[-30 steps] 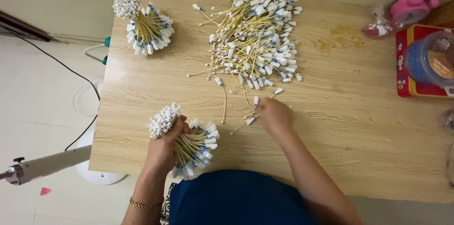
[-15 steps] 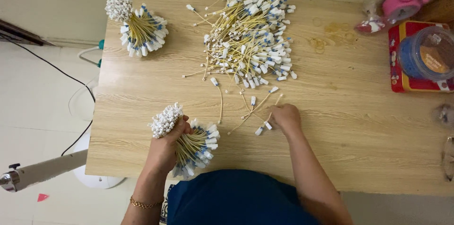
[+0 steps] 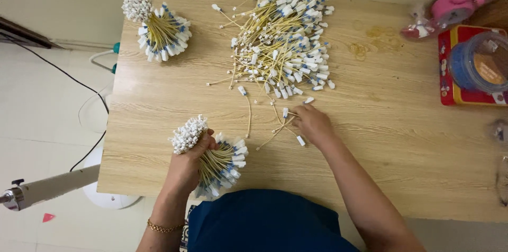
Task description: Bundling small white electronic components with yellow wires into groups.
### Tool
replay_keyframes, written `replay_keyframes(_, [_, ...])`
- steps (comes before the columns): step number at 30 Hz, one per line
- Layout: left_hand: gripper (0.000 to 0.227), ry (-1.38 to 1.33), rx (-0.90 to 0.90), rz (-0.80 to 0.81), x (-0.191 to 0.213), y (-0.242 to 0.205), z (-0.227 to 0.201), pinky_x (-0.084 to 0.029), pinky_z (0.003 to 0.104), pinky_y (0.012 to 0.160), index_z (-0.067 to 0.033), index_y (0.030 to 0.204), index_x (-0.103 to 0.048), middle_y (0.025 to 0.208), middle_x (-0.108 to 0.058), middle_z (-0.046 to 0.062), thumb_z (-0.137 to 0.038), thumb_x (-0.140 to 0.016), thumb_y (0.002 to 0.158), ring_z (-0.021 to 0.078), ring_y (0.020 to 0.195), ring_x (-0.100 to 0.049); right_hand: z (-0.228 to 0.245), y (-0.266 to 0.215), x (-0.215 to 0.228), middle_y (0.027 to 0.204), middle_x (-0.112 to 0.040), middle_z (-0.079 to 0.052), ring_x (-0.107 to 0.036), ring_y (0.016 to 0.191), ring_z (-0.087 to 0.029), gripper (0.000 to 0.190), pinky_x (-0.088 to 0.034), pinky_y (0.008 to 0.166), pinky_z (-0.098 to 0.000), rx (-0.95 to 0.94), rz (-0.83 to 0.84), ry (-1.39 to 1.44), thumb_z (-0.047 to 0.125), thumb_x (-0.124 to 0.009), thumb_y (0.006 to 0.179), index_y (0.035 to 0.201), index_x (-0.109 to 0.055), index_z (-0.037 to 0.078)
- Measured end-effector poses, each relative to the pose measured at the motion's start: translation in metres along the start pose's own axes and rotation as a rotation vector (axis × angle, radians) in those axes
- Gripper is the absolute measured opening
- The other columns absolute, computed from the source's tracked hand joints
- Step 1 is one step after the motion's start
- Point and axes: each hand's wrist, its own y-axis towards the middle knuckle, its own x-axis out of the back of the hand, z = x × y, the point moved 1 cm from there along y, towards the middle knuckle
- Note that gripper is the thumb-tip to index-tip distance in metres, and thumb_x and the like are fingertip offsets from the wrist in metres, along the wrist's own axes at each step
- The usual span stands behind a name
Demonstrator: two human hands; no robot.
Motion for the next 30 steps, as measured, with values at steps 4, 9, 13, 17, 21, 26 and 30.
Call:
replay_keyframes(4, [0.031, 0.017, -0.005, -0.009, 0.003, -0.002, 0.001, -0.057, 0.040, 0.079, 0.0084, 0.117, -0.065, 0.077, -0.062, 0.014, -0.018, -0.066, 0.099, 0.0239, 0.081, -0.068, 0.000, -0.007, 0.012, 0.101, -0.058, -0.003, -0.071, 0.091, -0.035, 0.013, -0.060, 0.080, -0.0470, 0.083, -0.051, -0.140, 0.029, -0.065, 0.095, 0.107, -0.067, 0.025])
replay_keyframes(9, [0.032, 0.011, -0.015, -0.018, 0.007, -0.004, 0.002, -0.057, 0.039, 0.078, 0.0086, 0.117, -0.064, 0.076, -0.060, 0.013, -0.018, -0.066, 0.098, 0.0240, 0.080, -0.068, 0.057, -0.024, 0.052, 0.088, -0.065, -0.020, -0.066, 0.089, -0.042, 0.038, -0.051, 0.077, -0.0500, -0.200, -0.027, 0.440, 0.046, -0.060, 0.093, 0.089, -0.070, 0.010])
replay_keyframes(13, [0.032, 0.007, -0.020, -0.006, 0.000, -0.006, -0.002, -0.056, 0.038, 0.077, 0.0085, 0.116, -0.065, 0.076, -0.059, 0.013, -0.018, -0.067, 0.098, 0.0247, 0.080, -0.067, 0.051, -0.030, -0.005, 0.099, -0.064, -0.013, -0.068, 0.095, -0.036, 0.020, -0.057, 0.080, -0.0463, 0.490, 0.017, -0.166, 0.025, -0.048, 0.103, 0.111, -0.062, 0.013])
replay_keyframes(17, [0.032, -0.003, -0.029, -0.004, 0.002, -0.004, -0.001, -0.056, 0.039, 0.076, 0.0079, 0.116, -0.064, 0.076, -0.059, 0.013, -0.018, -0.066, 0.098, 0.0243, 0.079, -0.068, 0.048, -0.020, -0.035, 0.096, -0.056, -0.008, -0.065, 0.089, -0.032, 0.020, -0.056, 0.076, -0.0426, 0.551, -0.044, -0.259, 0.037, -0.055, 0.098, 0.101, -0.058, 0.017])
replay_keyframes(21, [0.033, 0.019, -0.004, -0.006, 0.002, -0.004, -0.004, -0.056, 0.040, 0.077, 0.0070, 0.117, -0.064, 0.077, -0.059, 0.013, -0.020, -0.067, 0.098, 0.0249, 0.081, -0.068, 0.065, -0.017, -0.016, 0.098, -0.063, -0.009, -0.066, 0.095, -0.029, 0.020, -0.055, 0.079, -0.0402, 0.410, -0.012, -0.272, 0.029, -0.053, 0.101, 0.100, -0.064, 0.012])
replay_keyframes(26, [0.031, 0.020, 0.003, -0.005, 0.005, -0.002, 0.000, -0.057, 0.038, 0.078, 0.0071, 0.116, -0.065, 0.077, -0.061, 0.013, -0.019, -0.066, 0.098, 0.0243, 0.081, -0.069, 0.061, -0.011, 0.004, 0.092, -0.065, -0.010, -0.070, 0.092, -0.032, 0.028, -0.056, 0.075, -0.0447, 0.002, 0.030, -0.168, 0.041, -0.050, 0.099, 0.106, -0.057, 0.015])
replay_keyframes(30, [0.034, 0.013, 0.009, -0.030, 0.003, -0.005, -0.001, -0.058, 0.040, 0.078, 0.0081, 0.118, -0.065, 0.077, -0.062, 0.014, -0.019, -0.068, 0.097, 0.0249, 0.080, -0.070, 0.053, 0.000, -0.019, 0.097, -0.070, -0.018, -0.072, 0.098, -0.041, 0.034, -0.057, 0.084, -0.0520, -0.092, 0.093, -0.056, 0.039, -0.053, 0.099, 0.109, -0.061, 0.008])
